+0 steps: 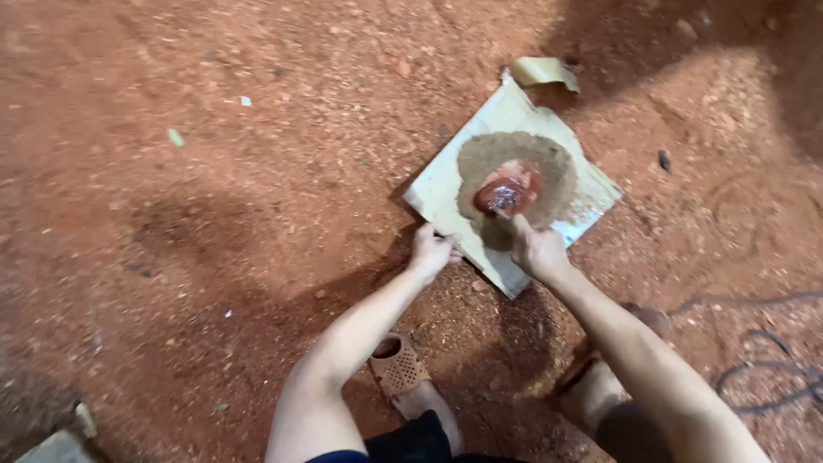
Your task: Mixing wood filler or resin with sawdust on a piece of cardboard using a small stick
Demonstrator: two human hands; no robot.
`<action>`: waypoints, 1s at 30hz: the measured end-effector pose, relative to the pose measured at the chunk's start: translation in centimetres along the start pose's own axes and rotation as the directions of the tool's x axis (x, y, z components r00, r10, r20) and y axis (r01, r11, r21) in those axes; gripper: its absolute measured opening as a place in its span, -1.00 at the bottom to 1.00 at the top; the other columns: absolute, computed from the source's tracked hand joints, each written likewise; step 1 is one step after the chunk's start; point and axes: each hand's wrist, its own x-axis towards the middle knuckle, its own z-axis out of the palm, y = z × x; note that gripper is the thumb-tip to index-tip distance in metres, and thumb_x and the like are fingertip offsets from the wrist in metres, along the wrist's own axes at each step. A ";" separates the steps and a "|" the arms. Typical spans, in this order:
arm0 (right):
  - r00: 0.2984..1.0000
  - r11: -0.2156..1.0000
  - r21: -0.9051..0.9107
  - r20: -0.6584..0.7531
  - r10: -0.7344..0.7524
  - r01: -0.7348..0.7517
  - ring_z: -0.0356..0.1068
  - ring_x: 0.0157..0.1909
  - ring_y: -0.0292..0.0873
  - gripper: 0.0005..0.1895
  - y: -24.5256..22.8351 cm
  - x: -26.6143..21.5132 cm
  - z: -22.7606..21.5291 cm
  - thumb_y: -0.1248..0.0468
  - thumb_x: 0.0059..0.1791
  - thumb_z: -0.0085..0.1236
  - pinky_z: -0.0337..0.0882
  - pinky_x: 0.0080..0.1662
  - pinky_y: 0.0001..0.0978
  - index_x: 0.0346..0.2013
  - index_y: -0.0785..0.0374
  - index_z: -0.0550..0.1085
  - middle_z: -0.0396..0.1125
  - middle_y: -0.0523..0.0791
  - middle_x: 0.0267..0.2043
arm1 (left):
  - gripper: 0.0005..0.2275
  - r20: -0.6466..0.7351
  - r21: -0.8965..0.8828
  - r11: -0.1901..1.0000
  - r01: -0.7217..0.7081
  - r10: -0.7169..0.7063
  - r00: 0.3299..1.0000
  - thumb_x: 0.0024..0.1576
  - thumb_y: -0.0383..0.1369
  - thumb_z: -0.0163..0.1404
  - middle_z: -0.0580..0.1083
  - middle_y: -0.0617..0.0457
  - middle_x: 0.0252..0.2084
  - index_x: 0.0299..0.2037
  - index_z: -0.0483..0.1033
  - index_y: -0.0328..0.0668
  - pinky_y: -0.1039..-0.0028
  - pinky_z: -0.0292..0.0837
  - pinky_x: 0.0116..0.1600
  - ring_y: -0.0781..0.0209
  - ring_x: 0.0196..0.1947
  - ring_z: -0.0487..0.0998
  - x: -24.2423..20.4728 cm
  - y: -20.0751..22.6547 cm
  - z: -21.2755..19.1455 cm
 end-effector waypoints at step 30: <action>0.999 0.999 -0.006 -0.007 -0.047 0.047 0.40 -0.71 0.02 -0.87 4.1 -1.5 5.8 0.03 -0.12 0.01 0.43 -0.51 -0.23 -0.33 -0.12 0.30 0.19 -0.20 -0.81 | -0.66 0.005 0.038 0.995 -0.097 0.097 0.995 0.17 -0.52 0.07 0.54 -0.53 -0.31 0.11 0.34 -0.60 0.21 0.73 -0.35 -0.18 -0.43 0.67 0.1 -0.5 0.5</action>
